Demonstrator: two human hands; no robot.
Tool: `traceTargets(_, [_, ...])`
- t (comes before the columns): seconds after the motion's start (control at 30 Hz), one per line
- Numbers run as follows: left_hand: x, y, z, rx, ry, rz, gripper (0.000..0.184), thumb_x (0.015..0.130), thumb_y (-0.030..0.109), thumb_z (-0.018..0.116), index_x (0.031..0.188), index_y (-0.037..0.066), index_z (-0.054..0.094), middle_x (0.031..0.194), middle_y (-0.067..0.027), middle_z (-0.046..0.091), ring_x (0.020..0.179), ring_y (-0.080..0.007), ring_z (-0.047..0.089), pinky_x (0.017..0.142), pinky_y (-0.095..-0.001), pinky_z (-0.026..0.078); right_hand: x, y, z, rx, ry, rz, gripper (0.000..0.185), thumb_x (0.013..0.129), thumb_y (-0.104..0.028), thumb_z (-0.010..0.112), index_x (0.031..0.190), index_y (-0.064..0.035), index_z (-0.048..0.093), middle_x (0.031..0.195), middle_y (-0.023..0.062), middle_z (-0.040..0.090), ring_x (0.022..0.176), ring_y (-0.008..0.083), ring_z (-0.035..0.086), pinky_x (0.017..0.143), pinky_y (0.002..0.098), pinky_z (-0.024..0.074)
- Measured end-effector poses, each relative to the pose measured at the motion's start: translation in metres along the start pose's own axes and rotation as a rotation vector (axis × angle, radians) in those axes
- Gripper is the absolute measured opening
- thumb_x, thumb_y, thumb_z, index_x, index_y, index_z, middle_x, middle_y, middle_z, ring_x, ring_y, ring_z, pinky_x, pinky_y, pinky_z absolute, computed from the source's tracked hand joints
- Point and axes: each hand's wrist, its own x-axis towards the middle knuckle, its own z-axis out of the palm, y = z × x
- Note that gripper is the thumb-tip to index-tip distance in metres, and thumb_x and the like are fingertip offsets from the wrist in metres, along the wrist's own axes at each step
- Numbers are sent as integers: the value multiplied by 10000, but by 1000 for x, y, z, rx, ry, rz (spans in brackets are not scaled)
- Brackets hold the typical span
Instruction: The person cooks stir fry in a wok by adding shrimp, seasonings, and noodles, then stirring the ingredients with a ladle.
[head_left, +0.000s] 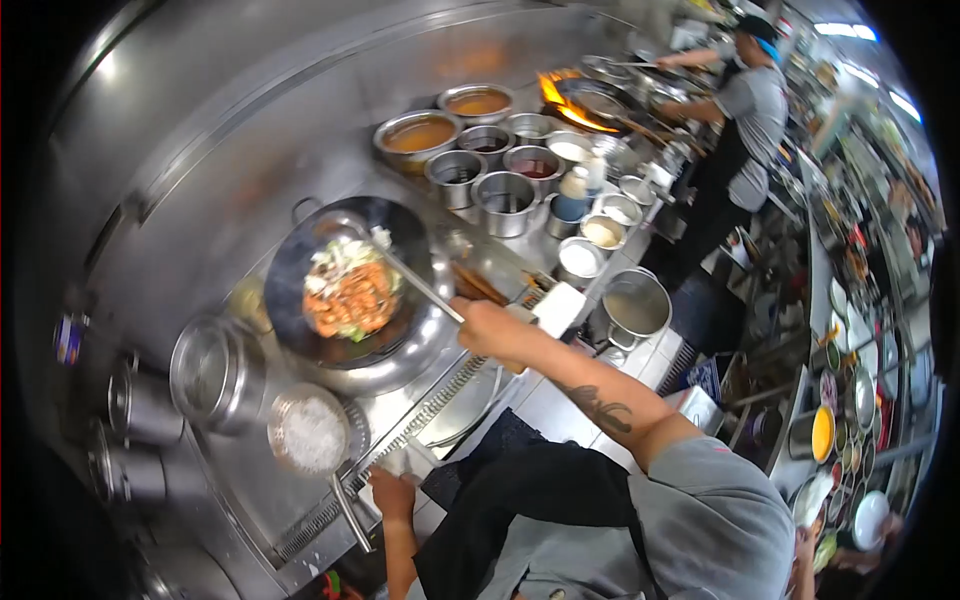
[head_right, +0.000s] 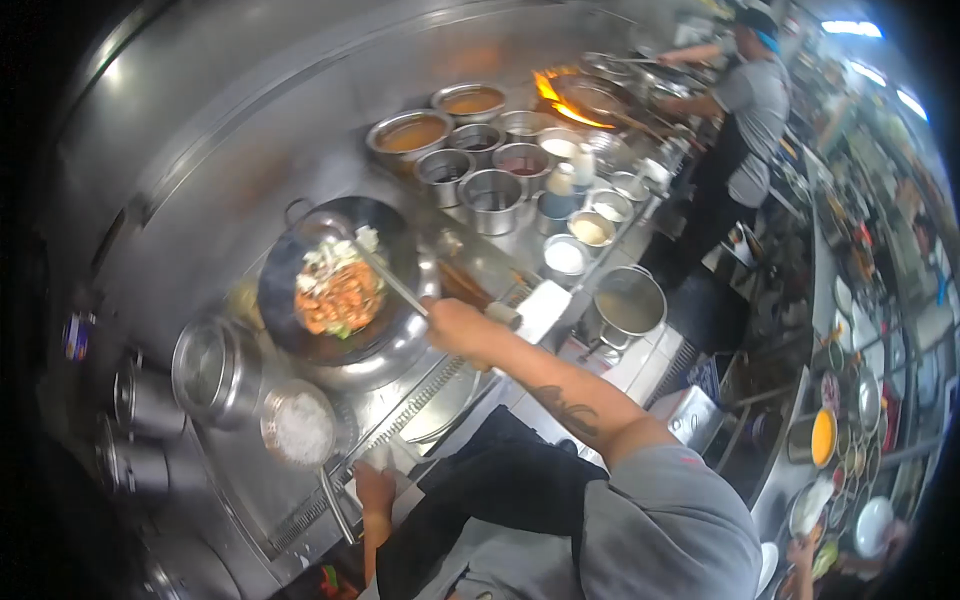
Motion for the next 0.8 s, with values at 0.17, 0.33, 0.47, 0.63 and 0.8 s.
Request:
traceTargets(0.17, [-3,-6,25,97,71,49,762,727,175,656,1288,-162,266,1161,-409,474,1013,-503,559,894,-477,482,-41,31,-33,451,-86,107,307,846,-22,553,1151,5,533,693,25,571,467,91,534,440,258,426])
traceTargets(0.33, [-28,49,-34,178,44,-139,898,689,227,693,1373,-111,219,1205,-408,449,1089,-507,507,966,-498,425,-162,48,-102,644,-55,-53,333,856,8,579,1179,-2,496,750,0,537,530,71,532,472,228,436])
traceTargets(0.47, [-29,101,-49,267,286,116,873,736,243,681,1407,-93,235,1236,-343,461,1105,-460,508,970,-482,418,-276,100,-145,850,-26,-20,354,870,-3,589,1201,-26,467,828,48,525,561,94,547,490,240,461])
traceTargets(0.63, [0,229,-35,-87,271,503,646,781,152,662,1329,-76,408,1107,-250,556,969,-383,568,856,-445,462,-387,111,-156,902,385,268,282,890,-26,572,1165,-18,515,652,11,500,420,75,466,383,224,380])
traceTargets(0.8, [37,359,13,-307,-58,675,533,793,154,677,1257,-49,511,943,-174,615,852,-332,600,773,-426,479,-453,176,-137,-113,787,493,378,826,-71,624,1171,32,511,697,170,589,595,290,603,588,396,489])
